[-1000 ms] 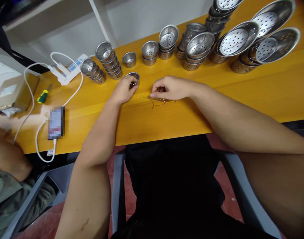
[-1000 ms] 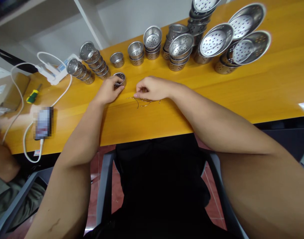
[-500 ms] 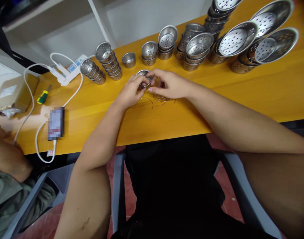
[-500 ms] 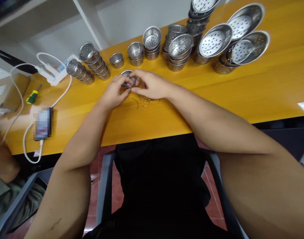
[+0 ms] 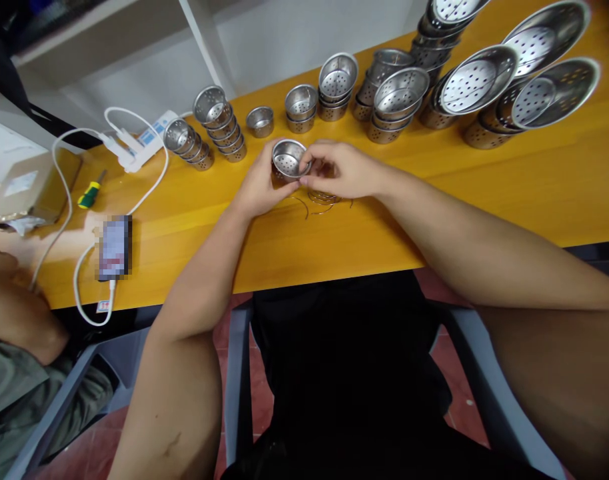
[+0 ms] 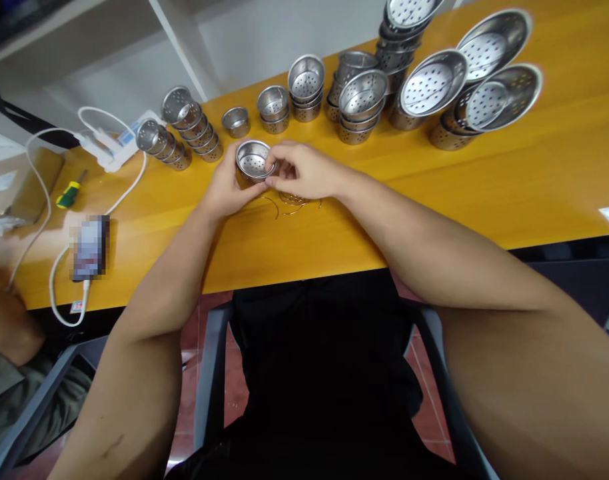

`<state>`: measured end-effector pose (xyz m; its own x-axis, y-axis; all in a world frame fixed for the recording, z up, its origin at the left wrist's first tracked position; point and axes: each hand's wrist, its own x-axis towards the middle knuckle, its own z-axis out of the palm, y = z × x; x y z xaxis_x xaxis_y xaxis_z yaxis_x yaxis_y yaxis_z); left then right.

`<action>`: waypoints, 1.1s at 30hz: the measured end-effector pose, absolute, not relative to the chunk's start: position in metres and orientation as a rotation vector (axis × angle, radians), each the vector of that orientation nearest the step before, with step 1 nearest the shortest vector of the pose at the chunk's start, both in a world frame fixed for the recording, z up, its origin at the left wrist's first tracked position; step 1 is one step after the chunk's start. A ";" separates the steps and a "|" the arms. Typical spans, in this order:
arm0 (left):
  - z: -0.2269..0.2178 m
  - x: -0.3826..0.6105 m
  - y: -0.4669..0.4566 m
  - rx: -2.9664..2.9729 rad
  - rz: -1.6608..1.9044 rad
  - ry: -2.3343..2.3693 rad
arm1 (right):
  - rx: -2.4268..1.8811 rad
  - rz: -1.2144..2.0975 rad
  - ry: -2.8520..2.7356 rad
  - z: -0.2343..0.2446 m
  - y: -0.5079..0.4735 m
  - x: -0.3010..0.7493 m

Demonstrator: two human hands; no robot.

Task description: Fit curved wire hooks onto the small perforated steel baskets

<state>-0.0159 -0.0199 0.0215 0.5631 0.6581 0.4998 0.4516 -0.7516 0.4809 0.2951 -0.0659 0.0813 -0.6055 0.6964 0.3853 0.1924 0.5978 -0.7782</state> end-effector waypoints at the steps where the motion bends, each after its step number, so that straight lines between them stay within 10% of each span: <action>1: 0.022 -0.016 -0.021 2.515 0.980 0.905 | -0.689 0.904 -2.152 0.081 -0.066 0.295; 33: 0.040 -0.001 -0.034 2.566 0.974 0.927 | -0.771 1.095 -2.028 0.093 -0.075 0.275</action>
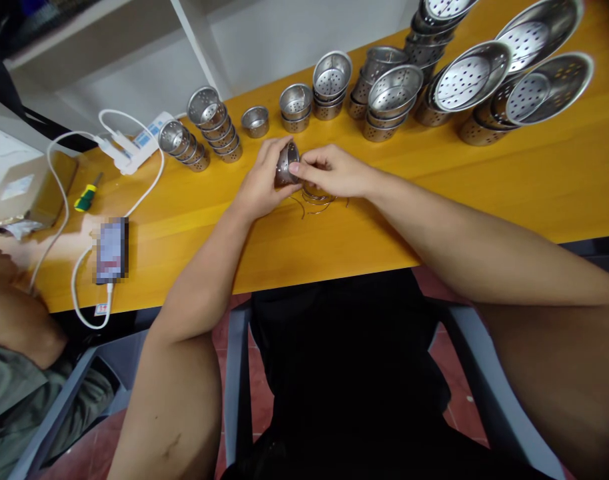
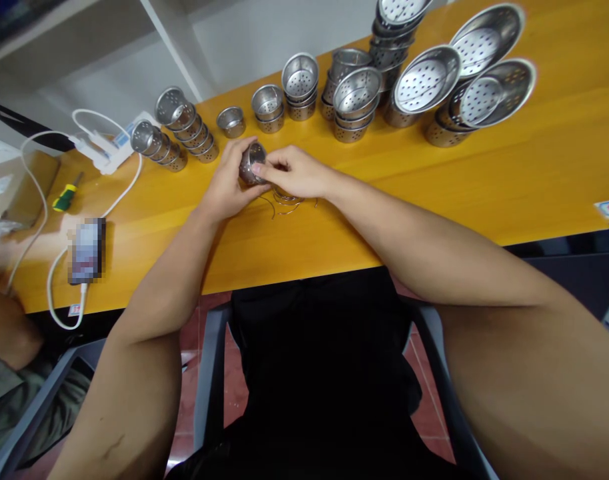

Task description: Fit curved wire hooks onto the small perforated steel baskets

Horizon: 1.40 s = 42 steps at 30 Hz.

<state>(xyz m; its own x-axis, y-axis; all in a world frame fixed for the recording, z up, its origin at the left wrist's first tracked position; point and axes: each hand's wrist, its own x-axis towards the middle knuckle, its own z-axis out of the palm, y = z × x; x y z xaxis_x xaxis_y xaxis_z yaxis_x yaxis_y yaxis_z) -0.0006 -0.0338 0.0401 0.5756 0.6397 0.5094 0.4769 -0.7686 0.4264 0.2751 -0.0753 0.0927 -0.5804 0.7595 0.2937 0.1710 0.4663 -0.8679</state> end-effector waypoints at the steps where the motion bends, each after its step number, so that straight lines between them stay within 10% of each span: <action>1: 0.040 -0.001 -0.033 2.564 0.977 0.928 | -0.776 1.095 -2.025 0.093 -0.076 0.275; 22: 0.049 -0.016 -0.032 2.508 1.201 1.074 | -0.562 1.387 -1.834 0.098 -0.066 0.295; 42: 0.030 -0.038 -0.004 2.425 1.309 1.129 | -0.837 0.818 -2.197 0.080 -0.062 0.299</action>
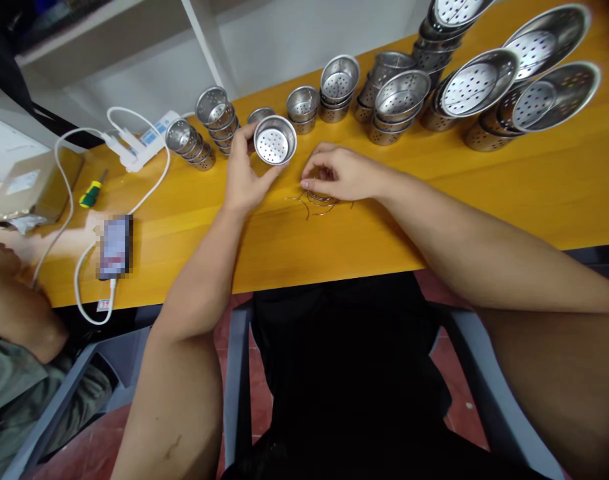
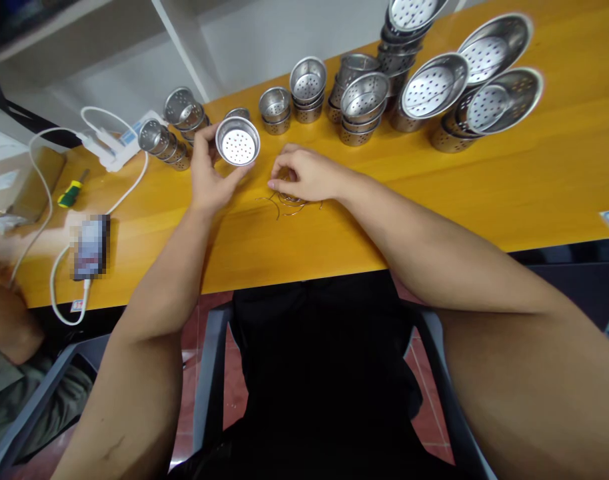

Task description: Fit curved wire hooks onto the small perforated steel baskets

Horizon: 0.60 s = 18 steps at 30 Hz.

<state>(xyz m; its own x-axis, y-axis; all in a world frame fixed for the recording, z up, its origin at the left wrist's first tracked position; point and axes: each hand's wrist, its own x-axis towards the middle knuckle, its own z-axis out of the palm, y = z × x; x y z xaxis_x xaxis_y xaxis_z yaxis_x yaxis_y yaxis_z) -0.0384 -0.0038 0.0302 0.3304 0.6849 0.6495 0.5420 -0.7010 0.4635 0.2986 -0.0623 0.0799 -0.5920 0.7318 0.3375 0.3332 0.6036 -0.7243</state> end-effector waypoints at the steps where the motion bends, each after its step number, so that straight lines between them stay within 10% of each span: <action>1: 0.036 -0.038 -0.007 2.430 1.335 1.133 | -0.834 0.817 -2.201 0.079 -0.062 0.299; 9: 0.091 -0.102 -0.010 2.098 2.010 1.522 | -0.830 0.838 -2.255 0.080 -0.063 0.298; 18: 0.049 -0.193 0.043 1.817 2.271 1.986 | -0.804 0.901 -2.240 0.078 -0.061 0.296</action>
